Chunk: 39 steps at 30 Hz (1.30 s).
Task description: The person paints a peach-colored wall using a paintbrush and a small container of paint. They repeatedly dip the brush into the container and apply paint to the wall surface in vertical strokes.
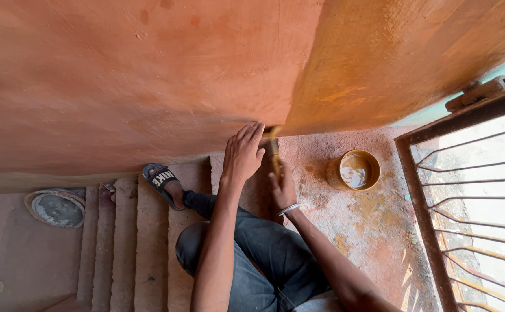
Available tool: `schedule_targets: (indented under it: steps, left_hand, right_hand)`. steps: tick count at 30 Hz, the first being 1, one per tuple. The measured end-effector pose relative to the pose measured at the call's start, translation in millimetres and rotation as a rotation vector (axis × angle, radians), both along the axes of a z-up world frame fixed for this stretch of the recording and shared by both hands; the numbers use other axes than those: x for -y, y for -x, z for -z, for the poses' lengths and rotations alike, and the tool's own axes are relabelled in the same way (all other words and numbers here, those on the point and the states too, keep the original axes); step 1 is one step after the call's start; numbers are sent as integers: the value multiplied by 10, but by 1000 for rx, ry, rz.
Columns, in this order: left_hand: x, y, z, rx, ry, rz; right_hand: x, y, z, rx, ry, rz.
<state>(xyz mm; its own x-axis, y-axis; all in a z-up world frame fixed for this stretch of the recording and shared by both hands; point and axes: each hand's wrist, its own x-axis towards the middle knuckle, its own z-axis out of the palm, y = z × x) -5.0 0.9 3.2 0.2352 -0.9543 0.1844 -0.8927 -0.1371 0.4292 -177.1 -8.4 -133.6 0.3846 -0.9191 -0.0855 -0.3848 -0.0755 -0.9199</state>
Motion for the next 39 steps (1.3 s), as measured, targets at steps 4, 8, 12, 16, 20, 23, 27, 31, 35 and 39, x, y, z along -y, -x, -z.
schedule_targets:
  steps: [4,8,12,16,20,23,27,31,35,39]
  left_hand:
    - [38,3,-28,4,-17,12]
    - [34,12,-39,11,-24,29]
    - [74,24,-12,16,-7,37]
    - [75,26,13,21,-20,32]
    - [80,24,-15,16,-45,25]
    - [83,12,-39,15,-42,11]
    - [49,-3,-56,2,-58,0]
    - [20,-59,-90,5,-30,-8]
    - [15,-52,-76,-1,-20,-7]
    - [-13,-43,-93,-18,-16,-13]
  right_hand:
    - [-34,-145,-184,158,351,-265]
    - [223,-5,98,-76,-66,119]
    - [473,345,451,39,304,377]
    - [582,318,464,236,-166,639]
    - [470,103,165,103,24,348]
    - [173,41,-50,11,92,25]
    - [-92,11,-170,-21,284,-302]
    - [105,35,-61,-28,6,32]
    - [340,235,217,144,218,390]
    - [353,211,278,192,154,553]
